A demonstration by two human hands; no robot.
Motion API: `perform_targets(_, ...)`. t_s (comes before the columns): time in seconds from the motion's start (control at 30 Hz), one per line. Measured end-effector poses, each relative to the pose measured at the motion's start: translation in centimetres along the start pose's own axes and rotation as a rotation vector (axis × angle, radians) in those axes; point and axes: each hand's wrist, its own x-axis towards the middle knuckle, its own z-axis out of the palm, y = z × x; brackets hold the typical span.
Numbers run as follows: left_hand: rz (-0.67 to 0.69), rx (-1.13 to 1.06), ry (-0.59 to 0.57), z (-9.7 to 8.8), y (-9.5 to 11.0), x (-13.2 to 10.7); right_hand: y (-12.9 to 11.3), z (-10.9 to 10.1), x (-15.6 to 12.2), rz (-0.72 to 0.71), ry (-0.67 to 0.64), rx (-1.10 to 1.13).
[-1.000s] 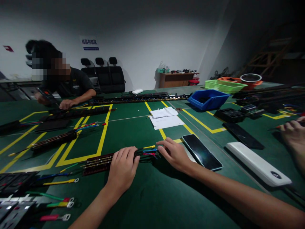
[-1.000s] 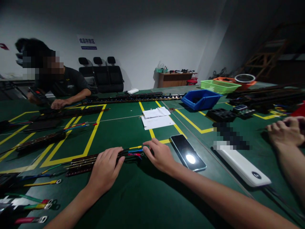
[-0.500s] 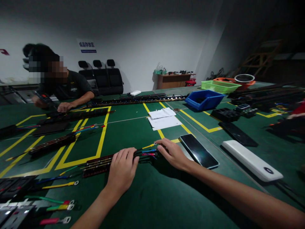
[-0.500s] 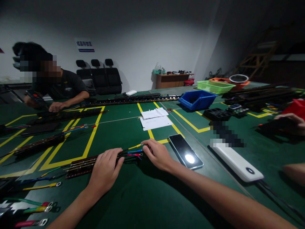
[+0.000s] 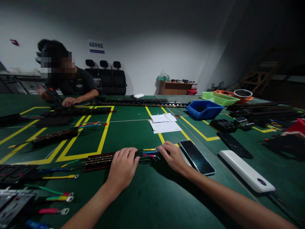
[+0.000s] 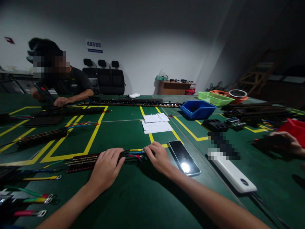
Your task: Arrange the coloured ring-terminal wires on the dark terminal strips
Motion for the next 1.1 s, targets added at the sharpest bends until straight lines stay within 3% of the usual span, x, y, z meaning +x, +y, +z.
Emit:
perform_targets(0.1,0.004,-0.006,0.003,-0.1,0.0,-0.1,-0.1,0.0,0.1,0.028,-0.047,-0.035)
perform_targets(0.3,0.007,-0.004,0.02,0.0,-0.1,-0.1,0.3,-0.1,0.0,0.061,0.035,-0.03)
perform_targets(0.53,0.002,0.003,0.017,0.2,-0.1,0.0,-0.1,-0.5,-0.3,-0.015,0.032,0.101)
perform_targets(0.8,0.002,0.019,0.026,0.5,-0.2,-0.1,-0.2,-0.7,-0.5,0.01,0.089,0.052)
perform_targets(1.03,0.003,0.008,0.017,0.5,-0.2,0.0,-0.6,-0.6,-0.4,-0.009,-0.105,-0.039)
perform_targets(1.1,0.0,0.003,0.015,0.4,-0.2,0.0,-0.7,-0.5,-0.3,0.015,-0.099,-0.045)
